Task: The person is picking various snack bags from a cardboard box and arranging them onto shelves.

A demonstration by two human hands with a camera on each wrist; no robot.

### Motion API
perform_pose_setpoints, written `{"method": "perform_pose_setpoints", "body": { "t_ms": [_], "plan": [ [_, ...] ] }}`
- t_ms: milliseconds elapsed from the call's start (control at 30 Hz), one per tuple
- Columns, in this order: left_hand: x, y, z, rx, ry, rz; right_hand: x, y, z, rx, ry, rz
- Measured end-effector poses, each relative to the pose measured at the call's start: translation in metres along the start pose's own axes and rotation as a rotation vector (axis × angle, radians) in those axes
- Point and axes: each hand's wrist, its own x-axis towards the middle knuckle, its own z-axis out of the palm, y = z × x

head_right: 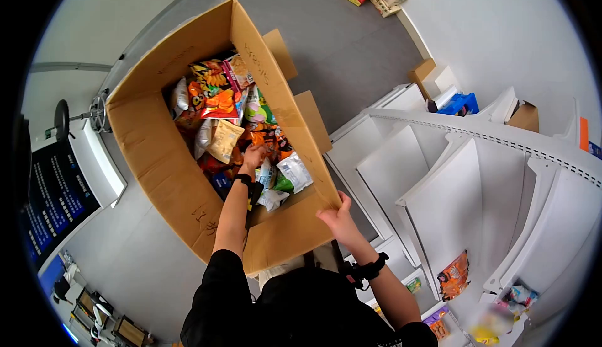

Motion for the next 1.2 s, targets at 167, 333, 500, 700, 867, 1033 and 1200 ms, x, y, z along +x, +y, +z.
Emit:
{"method": "perform_pose_setpoints", "body": {
  "t_ms": [167, 333, 500, 700, 867, 1033, 1200],
  "plan": [
    [0.021, -0.015, 0.006, 0.093, 0.146, 0.026, -0.002, -0.006, 0.001, 0.024, -0.007, 0.035],
    [0.055, -0.057, -0.018, 0.694, 0.080, 0.315, -0.002, -0.003, 0.005, 0.013, 0.023, 0.025],
    [0.024, -0.029, -0.020, 0.298, 0.222, 0.181, -0.005, -0.010, 0.010, 0.037, 0.074, 0.045],
    [-0.042, 0.024, -0.018, -0.486, 0.005, 0.257, -0.001, 0.004, 0.006, 0.127, 0.036, 0.001],
    [-0.147, 0.101, -0.022, -0.276, 0.070, 0.289, -0.007, -0.002, 0.005, 0.099, 0.016, 0.026],
    [-0.246, 0.150, -0.036, -0.251, -0.019, 0.323, -0.016, -0.001, 0.009, 0.028, 0.061, 0.013],
    [-0.329, 0.168, -0.046, -0.255, -0.082, 0.373, -0.019, 0.004, 0.020, 0.054, 0.214, 0.037]
  ]
}}
